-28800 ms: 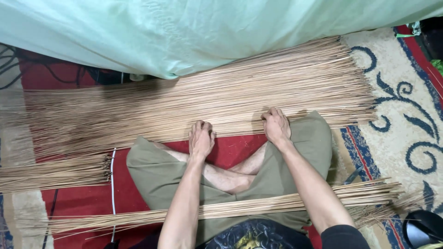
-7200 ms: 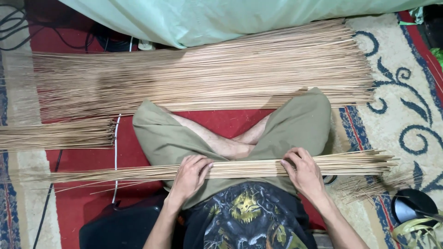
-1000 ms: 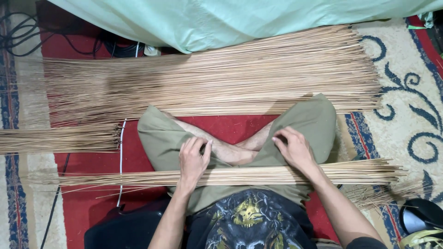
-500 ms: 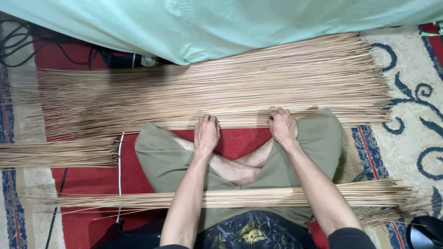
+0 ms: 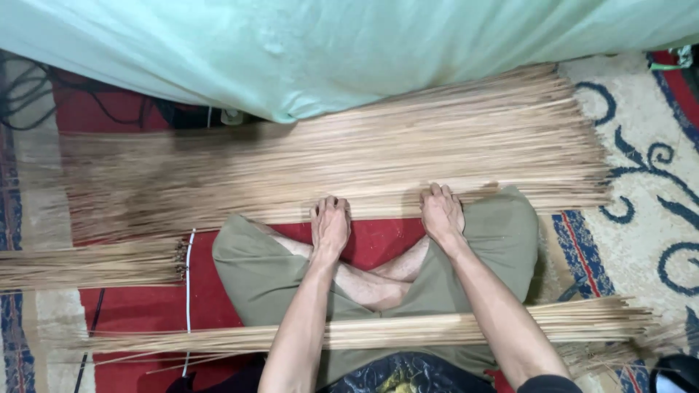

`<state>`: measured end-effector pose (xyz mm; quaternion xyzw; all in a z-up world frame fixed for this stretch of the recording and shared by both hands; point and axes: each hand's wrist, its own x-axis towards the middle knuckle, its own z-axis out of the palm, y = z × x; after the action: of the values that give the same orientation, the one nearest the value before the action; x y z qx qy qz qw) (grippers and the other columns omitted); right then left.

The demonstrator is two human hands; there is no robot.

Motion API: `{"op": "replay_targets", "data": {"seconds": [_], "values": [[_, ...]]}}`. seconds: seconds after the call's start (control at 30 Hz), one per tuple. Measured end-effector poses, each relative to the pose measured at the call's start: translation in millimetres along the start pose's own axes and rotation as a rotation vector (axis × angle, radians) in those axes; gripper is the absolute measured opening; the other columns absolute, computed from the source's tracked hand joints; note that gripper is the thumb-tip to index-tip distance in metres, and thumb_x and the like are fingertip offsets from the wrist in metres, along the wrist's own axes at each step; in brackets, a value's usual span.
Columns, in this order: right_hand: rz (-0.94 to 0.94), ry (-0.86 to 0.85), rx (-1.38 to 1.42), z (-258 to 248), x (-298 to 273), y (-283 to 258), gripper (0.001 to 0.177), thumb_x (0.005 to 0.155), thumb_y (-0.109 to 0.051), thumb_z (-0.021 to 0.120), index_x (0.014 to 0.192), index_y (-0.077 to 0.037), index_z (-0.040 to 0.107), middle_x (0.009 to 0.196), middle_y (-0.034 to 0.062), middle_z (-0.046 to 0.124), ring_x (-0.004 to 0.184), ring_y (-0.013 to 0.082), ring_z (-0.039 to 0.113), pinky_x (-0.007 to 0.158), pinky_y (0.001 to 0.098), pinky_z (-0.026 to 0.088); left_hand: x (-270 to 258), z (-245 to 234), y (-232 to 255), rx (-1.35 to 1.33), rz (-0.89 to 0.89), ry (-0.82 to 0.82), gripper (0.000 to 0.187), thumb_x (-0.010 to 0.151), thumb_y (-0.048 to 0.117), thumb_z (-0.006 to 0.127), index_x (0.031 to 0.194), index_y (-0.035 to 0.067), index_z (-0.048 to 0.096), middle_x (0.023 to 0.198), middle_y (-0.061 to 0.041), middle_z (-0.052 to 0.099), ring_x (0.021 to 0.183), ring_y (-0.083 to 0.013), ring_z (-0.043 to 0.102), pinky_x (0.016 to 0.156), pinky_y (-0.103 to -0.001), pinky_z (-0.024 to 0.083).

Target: Trimming bundles of thin bamboo sticks to a uniform length using scissors while sitting on the floor.

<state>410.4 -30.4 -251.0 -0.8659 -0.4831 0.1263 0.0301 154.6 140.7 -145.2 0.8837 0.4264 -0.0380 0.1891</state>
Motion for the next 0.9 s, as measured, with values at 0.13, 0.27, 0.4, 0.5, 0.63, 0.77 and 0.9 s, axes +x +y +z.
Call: {"op": "replay_targets", "data": {"seconds": [0.13, 0.27, 0.4, 0.5, 0.63, 0.77, 0.9], "values": [[-0.013, 0.034, 0.077, -33, -4, -14, 0.011, 0.1, -0.029, 0.059, 0.105, -0.024, 0.067, 0.108, -0.0015, 0.058, 0.114, 0.0206, 0.055, 0.096, 0.0368, 0.05, -9, -22, 12, 0.016, -0.002, 0.059, 0.028, 0.103, 0.029, 0.054, 0.129, 0.019, 0.059, 0.121, -0.004, 0.061, 0.123, -0.0213, 0.055, 0.116, -0.046, 0.032], [-0.062, 0.196, 0.114, -98, -26, -34, 0.009, 0.104, -0.029, 0.054, 0.106, -0.023, 0.061, 0.104, -0.0007, 0.059, 0.113, 0.0203, 0.059, 0.093, 0.038, 0.049, -14, -16, 5, 0.04, 0.052, 0.177, 0.023, 0.112, 0.033, 0.039, 0.12, 0.021, 0.057, 0.107, -0.002, 0.063, 0.115, -0.0198, 0.06, 0.118, -0.049, 0.028], [-0.086, 0.333, 0.142, -123, -33, -32, 0.008, 0.104, -0.029, 0.058, 0.107, -0.022, 0.061, 0.099, -0.0005, 0.063, 0.108, 0.0212, 0.063, 0.091, 0.0385, 0.049, -16, -36, 10, -0.054, 0.158, 0.314, 0.019, 0.111, 0.033, 0.044, 0.113, 0.021, 0.058, 0.101, -0.002, 0.059, 0.11, -0.021, 0.059, 0.111, -0.048, 0.036], [-0.072, 0.4, 0.216, -144, -40, -23, 0.01, 0.105, -0.032, 0.06, 0.111, -0.024, 0.062, 0.101, -0.0033, 0.065, 0.11, 0.0191, 0.063, 0.092, 0.037, 0.049, -17, -55, 17, -0.06, 0.312, 0.468, 0.014, 0.11, 0.032, 0.047, 0.113, 0.024, 0.058, 0.097, 0.001, 0.057, 0.1, -0.0195, 0.06, 0.101, -0.042, 0.044], [-0.175, 0.544, 0.292, -172, -44, -5, 0.009, 0.106, -0.029, 0.063, 0.112, -0.023, 0.064, 0.101, -0.0009, 0.067, 0.105, 0.024, 0.065, 0.09, 0.0398, 0.048, -20, -92, 28, -0.035, 0.491, 0.63, 0.014, 0.108, 0.03, 0.052, 0.108, 0.022, 0.063, 0.093, 0.002, 0.056, 0.091, -0.0192, 0.06, 0.084, -0.036, 0.046], [-0.21, 0.575, 0.294, -208, -65, 3, 0.008, 0.106, -0.03, 0.065, 0.111, -0.025, 0.068, 0.101, -0.004, 0.068, 0.103, 0.0215, 0.066, 0.091, 0.0372, 0.046, -42, -129, 42, 0.002, 0.577, 0.737, 0.013, 0.105, 0.029, 0.057, 0.11, 0.022, 0.067, 0.091, 0.002, 0.057, 0.089, -0.0175, 0.059, 0.08, -0.032, 0.045], [-0.193, 0.545, 0.247, -231, -109, -9, 0.01, 0.102, -0.036, 0.066, 0.11, -0.03, 0.068, 0.099, -0.0107, 0.07, 0.103, 0.016, 0.067, 0.098, 0.0358, 0.042, -82, -131, 29, -0.068, 0.565, 0.696, 0.017, 0.103, 0.029, 0.062, 0.117, 0.02, 0.067, 0.089, 0.003, 0.059, 0.087, -0.0178, 0.061, 0.077, -0.032, 0.046]]}}
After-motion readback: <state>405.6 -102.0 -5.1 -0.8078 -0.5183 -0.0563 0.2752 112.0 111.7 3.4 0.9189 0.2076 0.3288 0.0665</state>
